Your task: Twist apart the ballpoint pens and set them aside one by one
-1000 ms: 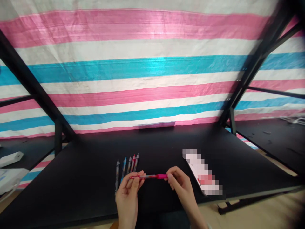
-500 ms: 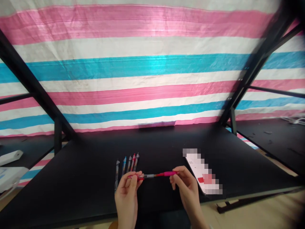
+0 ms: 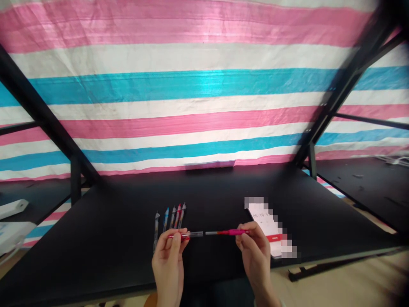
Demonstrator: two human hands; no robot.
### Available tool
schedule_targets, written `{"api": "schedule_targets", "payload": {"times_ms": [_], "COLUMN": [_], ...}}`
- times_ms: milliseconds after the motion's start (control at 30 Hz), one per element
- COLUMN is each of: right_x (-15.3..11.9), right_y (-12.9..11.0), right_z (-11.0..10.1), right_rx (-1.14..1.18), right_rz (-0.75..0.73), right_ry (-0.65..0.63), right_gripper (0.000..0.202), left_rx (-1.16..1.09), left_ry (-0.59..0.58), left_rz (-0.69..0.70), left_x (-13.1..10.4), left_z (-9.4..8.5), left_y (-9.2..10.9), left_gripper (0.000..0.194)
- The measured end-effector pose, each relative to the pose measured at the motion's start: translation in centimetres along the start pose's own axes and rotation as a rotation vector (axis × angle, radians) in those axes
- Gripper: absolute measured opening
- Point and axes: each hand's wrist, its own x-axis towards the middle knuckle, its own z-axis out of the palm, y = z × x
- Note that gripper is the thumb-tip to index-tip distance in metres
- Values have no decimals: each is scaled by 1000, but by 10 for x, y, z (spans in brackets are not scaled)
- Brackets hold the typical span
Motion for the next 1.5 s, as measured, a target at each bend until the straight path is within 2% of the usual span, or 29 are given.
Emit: {"api": "schedule_targets", "payload": {"times_ms": [333,500,600,1033,1367,1467,1500], "right_x": [-2,-5,-6,-6,-5,-5,-6], "right_y": [0,-3,-2,-3,-3,-6,-6], "right_z": [1,6,8,11,8,10,10], "right_rx": [-74,-261,-389,-518,-568,-533,-519], "right_rz": [-25,13,11,-7,-16,-28,-44], "right_ry": [-81,-283,-362,-299,-375,-412,-412], "right_gripper": [13,13,14,21,42,26,27], "left_rx": [34,163,179,153,129,116,110], "left_ry": [-34,-130,-123,-147,-132,-108,-96], "left_rz": [-2,-21,-23,-56,-78,-81,-79], "left_x": [-2,-3,-2,0,0,-1,-1], "left_z": [0,-1,-1,-6,1,3,4], "left_y": [1,-1,-1,-3,2,4,4], "left_gripper": [32,32,33,34,38,39,39]}}
